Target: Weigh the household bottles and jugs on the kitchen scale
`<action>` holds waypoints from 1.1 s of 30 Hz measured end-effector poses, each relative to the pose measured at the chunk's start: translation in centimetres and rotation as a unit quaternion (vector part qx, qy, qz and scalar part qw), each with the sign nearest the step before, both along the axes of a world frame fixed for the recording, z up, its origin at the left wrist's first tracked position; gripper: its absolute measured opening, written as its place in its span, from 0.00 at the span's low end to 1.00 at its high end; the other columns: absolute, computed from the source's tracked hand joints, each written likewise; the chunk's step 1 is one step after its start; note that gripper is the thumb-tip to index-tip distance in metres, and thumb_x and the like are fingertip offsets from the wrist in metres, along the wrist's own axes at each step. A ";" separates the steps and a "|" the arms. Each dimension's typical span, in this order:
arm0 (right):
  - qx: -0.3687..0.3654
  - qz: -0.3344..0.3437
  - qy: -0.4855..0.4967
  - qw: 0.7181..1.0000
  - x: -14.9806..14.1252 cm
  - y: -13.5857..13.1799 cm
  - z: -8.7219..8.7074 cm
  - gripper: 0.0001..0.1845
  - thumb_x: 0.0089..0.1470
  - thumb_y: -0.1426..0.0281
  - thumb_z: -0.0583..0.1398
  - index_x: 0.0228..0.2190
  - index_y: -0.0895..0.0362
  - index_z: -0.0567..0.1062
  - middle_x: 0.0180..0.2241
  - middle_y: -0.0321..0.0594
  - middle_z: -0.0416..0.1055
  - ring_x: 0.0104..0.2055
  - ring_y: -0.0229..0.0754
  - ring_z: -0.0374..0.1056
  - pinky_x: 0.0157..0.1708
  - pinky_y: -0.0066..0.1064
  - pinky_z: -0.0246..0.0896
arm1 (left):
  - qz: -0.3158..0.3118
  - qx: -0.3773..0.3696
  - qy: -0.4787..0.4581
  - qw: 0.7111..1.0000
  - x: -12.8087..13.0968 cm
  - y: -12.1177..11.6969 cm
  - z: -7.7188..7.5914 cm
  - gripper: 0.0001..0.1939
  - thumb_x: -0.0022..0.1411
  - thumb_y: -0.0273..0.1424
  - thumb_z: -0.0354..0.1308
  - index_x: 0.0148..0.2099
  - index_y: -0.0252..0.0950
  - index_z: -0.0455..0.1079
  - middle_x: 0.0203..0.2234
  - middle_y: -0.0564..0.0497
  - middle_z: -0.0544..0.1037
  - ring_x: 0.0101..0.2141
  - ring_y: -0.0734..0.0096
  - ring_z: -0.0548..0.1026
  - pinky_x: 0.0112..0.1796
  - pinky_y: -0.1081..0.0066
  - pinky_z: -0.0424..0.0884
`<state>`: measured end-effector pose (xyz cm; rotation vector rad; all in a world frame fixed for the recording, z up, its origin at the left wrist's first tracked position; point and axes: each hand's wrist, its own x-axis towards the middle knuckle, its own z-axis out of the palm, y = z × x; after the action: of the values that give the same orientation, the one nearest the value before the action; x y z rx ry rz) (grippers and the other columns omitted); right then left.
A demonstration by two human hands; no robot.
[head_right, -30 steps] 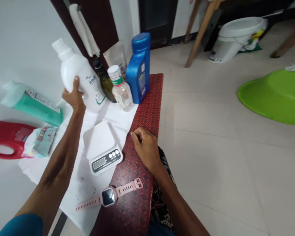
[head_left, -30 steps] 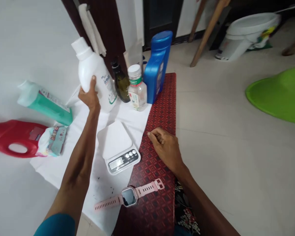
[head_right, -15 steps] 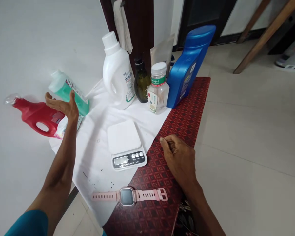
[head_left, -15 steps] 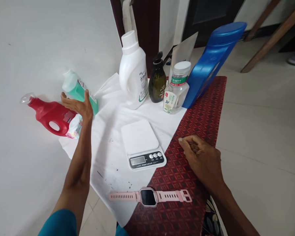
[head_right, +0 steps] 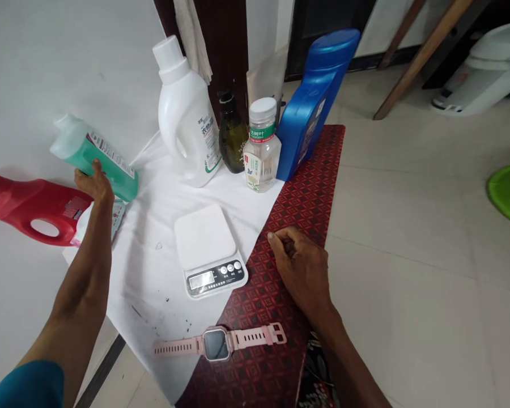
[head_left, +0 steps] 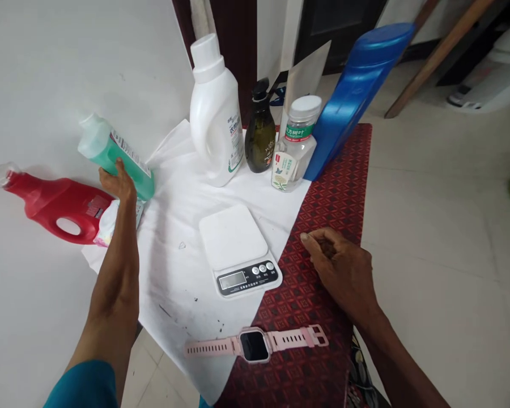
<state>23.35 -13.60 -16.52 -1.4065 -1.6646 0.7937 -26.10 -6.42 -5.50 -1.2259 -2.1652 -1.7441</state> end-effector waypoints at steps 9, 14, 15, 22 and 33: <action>-0.005 0.001 0.005 1.000 -0.1 0.0 0.3 0.18 0.64 0.54 0.58 0.26 0.51 0.72 0.22 0.36 0.72 0.23 0.42 0.64 0.31 0.36 0.57 | 0.071 0.163 -0.104 0.978 5.2 -2.4 0.1 0.23 0.67 0.47 0.65 0.32 0.39 0.58 0.18 0.63 0.56 0.20 0.81 0.56 0.24 0.69 0.55; 0.010 0.001 0.001 1.000 -0.2 0.0 0.4 0.20 0.64 0.53 0.58 0.25 0.51 0.70 0.21 0.35 0.70 0.22 0.41 0.63 0.31 0.36 0.57 | 0.056 0.218 -0.105 0.969 9.1 -7.9 -0.5 0.28 0.57 0.51 0.71 0.28 0.40 0.57 0.15 0.63 0.55 0.16 0.82 0.54 0.18 0.70 0.53; 0.013 0.003 0.002 1.000 -0.3 0.0 0.4 0.20 0.64 0.53 0.58 0.25 0.51 0.69 0.21 0.35 0.70 0.22 0.41 0.62 0.31 0.36 0.57 | 0.055 0.230 -0.107 0.966 9.9 -9.0 -0.4 0.28 0.55 0.49 0.72 0.26 0.40 0.57 0.14 0.63 0.56 0.16 0.82 0.54 0.17 0.70 0.52; 0.016 0.004 0.027 1.000 -0.3 0.0 0.2 0.17 0.61 0.56 0.59 0.24 0.51 0.69 0.19 0.33 0.68 0.21 0.39 0.60 0.29 0.35 0.54 | 0.076 0.232 -0.124 0.962 14.6 -16.2 2.0 0.20 0.43 0.36 0.69 0.19 0.39 0.58 0.11 0.61 0.58 0.14 0.80 0.55 0.14 0.71 0.50; 0.029 0.001 0.051 0.998 -0.8 0.1 0.1 0.16 0.58 0.58 0.59 0.23 0.51 0.67 0.19 0.33 0.66 0.21 0.39 0.59 0.30 0.35 0.53 | -0.069 0.250 -0.095 0.961 19.5 -18.8 5.8 0.36 0.52 0.59 0.73 0.22 0.39 0.56 0.15 0.61 0.55 0.16 0.81 0.54 0.14 0.73 0.49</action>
<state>22.59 -13.52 -16.40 -1.3030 -1.5978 0.7982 -6.58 -25.18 0.30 -1.1291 -1.5818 -2.3581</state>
